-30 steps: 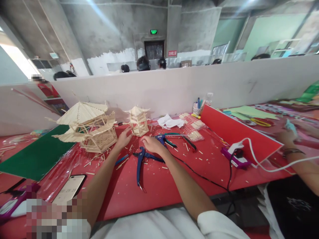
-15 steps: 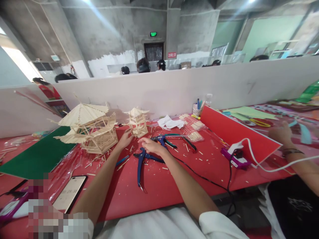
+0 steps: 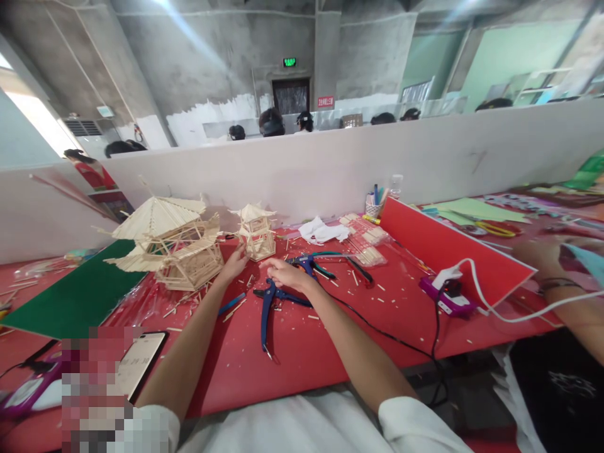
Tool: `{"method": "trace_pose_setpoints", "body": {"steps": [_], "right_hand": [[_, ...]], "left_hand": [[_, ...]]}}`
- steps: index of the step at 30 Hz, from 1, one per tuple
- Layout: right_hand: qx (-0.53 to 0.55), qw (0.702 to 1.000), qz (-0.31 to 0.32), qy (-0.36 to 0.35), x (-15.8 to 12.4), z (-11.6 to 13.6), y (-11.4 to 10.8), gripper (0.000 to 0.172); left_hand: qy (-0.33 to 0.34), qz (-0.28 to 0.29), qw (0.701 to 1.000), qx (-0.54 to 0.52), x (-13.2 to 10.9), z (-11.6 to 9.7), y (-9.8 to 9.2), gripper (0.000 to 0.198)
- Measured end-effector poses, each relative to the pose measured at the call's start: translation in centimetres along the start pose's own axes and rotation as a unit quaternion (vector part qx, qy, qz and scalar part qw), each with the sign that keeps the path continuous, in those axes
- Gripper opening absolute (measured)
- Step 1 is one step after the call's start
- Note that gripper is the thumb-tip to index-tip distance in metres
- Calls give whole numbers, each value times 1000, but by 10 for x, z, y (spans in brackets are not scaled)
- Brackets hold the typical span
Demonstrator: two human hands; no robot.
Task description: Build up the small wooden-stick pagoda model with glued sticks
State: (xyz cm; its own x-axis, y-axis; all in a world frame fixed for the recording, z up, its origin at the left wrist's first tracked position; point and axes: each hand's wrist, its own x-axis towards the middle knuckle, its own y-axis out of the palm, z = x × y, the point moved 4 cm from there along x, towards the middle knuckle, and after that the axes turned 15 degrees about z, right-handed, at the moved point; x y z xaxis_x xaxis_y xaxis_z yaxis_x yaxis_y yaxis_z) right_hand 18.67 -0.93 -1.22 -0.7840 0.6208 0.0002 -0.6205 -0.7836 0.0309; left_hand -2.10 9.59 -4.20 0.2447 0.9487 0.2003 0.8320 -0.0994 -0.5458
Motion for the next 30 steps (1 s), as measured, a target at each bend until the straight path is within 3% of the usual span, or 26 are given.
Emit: {"method": "trace_pose_setpoints", "body": {"steps": [12, 21, 30], "right_hand": [[8, 1000, -20, 11, 2, -2, -5, 27], [-4, 1000, -5, -6, 1, 1, -2, 27], [-23, 1000, -9, -7, 4, -6, -7, 28]], "left_hand": [[34, -16, 997, 68, -8, -21, -8, 37], [108, 84, 986, 95, -23, -53, 11, 36], [103, 104, 989, 5, -21, -44, 14, 37]]}}
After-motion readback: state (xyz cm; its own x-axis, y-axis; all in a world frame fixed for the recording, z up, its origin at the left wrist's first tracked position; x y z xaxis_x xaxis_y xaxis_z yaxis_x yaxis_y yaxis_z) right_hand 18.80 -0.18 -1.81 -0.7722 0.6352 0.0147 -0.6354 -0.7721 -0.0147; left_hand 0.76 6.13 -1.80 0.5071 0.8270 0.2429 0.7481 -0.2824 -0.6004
